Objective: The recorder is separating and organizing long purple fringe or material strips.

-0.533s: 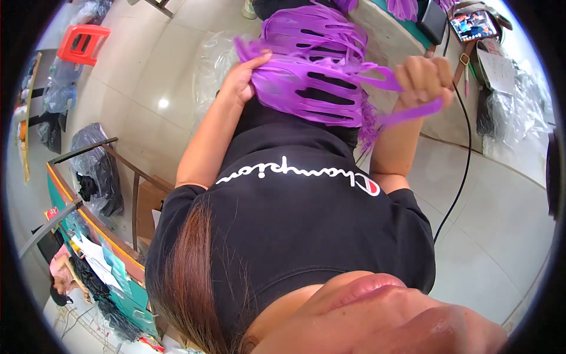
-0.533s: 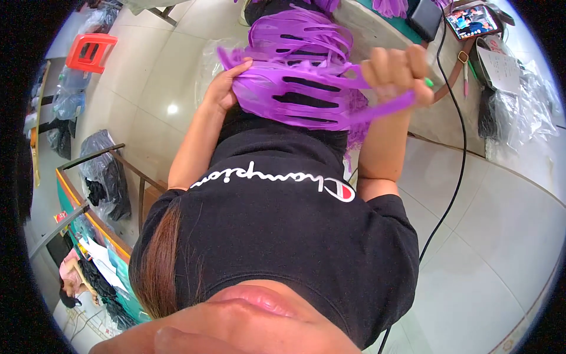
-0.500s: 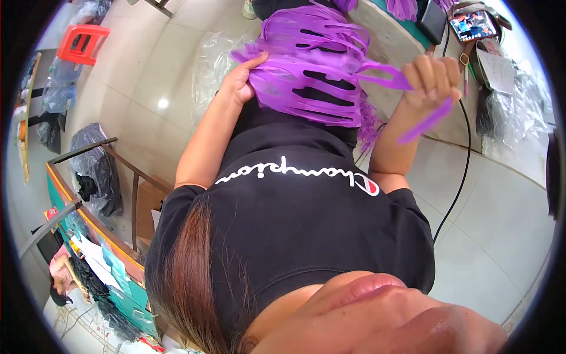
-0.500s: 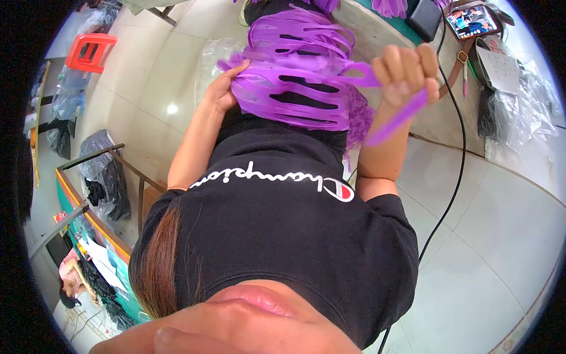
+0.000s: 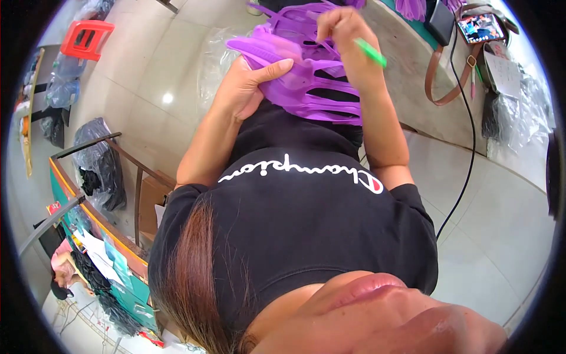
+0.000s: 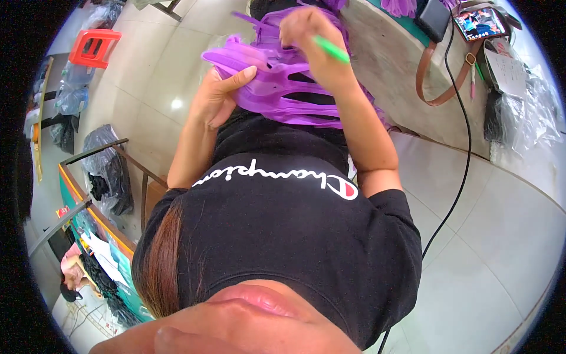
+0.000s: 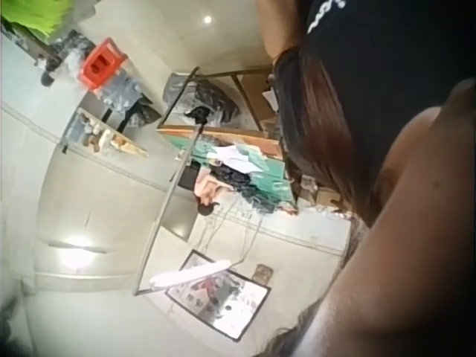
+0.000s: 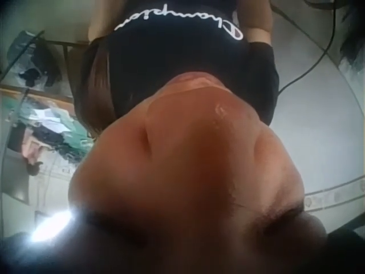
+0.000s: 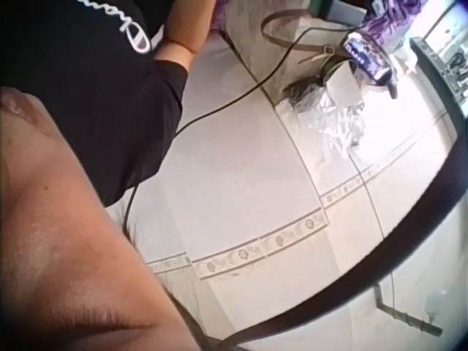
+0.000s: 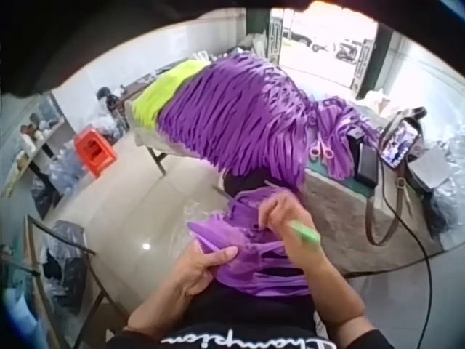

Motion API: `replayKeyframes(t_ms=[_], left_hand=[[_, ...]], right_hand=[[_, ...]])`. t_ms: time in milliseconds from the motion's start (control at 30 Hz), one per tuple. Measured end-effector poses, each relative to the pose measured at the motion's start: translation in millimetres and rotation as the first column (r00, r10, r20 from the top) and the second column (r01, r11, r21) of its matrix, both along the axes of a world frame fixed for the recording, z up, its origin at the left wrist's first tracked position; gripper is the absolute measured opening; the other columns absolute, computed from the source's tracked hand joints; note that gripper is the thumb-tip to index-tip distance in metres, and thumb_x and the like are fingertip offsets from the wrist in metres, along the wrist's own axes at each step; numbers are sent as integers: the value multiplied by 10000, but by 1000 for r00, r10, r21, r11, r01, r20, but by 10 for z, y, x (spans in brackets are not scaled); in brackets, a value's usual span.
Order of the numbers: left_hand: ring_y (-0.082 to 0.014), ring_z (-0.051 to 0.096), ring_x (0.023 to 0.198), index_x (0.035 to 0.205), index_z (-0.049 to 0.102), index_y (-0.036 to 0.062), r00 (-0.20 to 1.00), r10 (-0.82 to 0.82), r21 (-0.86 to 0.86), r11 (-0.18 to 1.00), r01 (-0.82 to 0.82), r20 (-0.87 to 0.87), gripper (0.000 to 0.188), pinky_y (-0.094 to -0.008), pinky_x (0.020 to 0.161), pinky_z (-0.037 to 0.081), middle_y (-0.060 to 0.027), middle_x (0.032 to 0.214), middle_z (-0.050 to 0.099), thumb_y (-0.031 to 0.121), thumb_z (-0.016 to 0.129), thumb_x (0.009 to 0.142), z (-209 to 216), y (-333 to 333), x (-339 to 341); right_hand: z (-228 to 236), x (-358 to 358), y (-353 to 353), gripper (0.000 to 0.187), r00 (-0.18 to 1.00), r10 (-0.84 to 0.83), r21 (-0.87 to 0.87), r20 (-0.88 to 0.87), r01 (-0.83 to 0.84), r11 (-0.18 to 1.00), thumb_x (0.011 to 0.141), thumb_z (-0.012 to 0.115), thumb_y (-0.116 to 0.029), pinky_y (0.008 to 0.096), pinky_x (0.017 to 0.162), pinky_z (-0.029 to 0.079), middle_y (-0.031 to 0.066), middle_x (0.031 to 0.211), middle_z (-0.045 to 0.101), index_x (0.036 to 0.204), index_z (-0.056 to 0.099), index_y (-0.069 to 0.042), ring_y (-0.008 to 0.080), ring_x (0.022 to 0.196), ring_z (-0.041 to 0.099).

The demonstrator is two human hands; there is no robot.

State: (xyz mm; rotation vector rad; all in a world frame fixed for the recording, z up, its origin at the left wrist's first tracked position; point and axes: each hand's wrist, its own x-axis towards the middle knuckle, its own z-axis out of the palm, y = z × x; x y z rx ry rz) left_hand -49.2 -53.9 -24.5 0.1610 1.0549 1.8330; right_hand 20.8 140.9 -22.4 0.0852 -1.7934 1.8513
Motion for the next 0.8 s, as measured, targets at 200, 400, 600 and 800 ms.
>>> replayKeyframes(t_ms=[200,400,600,800], left_hand=[[-174,609,998,1200,541,5,985,5,67,998,7,-174,457,-332,915,468,-91,1092,637,-6,718,779,97,52,156],[-169,611,989,1113,580,18,960,13,40,999,-2,-281,383,-312,904,469,-83,1063,648,-37,721,762,42,70,190],[-170,614,981,1077,594,15,937,85,48,996,-73,-338,346,-302,882,479,-78,1039,651,-42,721,761,65,95,215],[-146,631,881,1043,604,5,921,165,8,985,-174,-352,347,-276,802,496,-59,951,663,2,763,734,93,116,269]], right_hand=[[-91,533,-266,216,997,-60,31,48,58,998,987,481,-182,282,700,462,114,866,594,958,545,22,160,748,556],[-108,619,-393,201,996,-81,-72,37,83,994,984,481,-148,297,715,491,133,842,612,950,554,37,171,768,600],[-85,616,-444,161,991,-118,-91,70,124,988,962,516,-122,295,729,490,116,825,626,932,569,27,167,757,605],[-97,537,-332,23,948,-267,565,-172,317,762,856,616,0,293,678,505,103,830,662,863,636,11,212,775,639]])
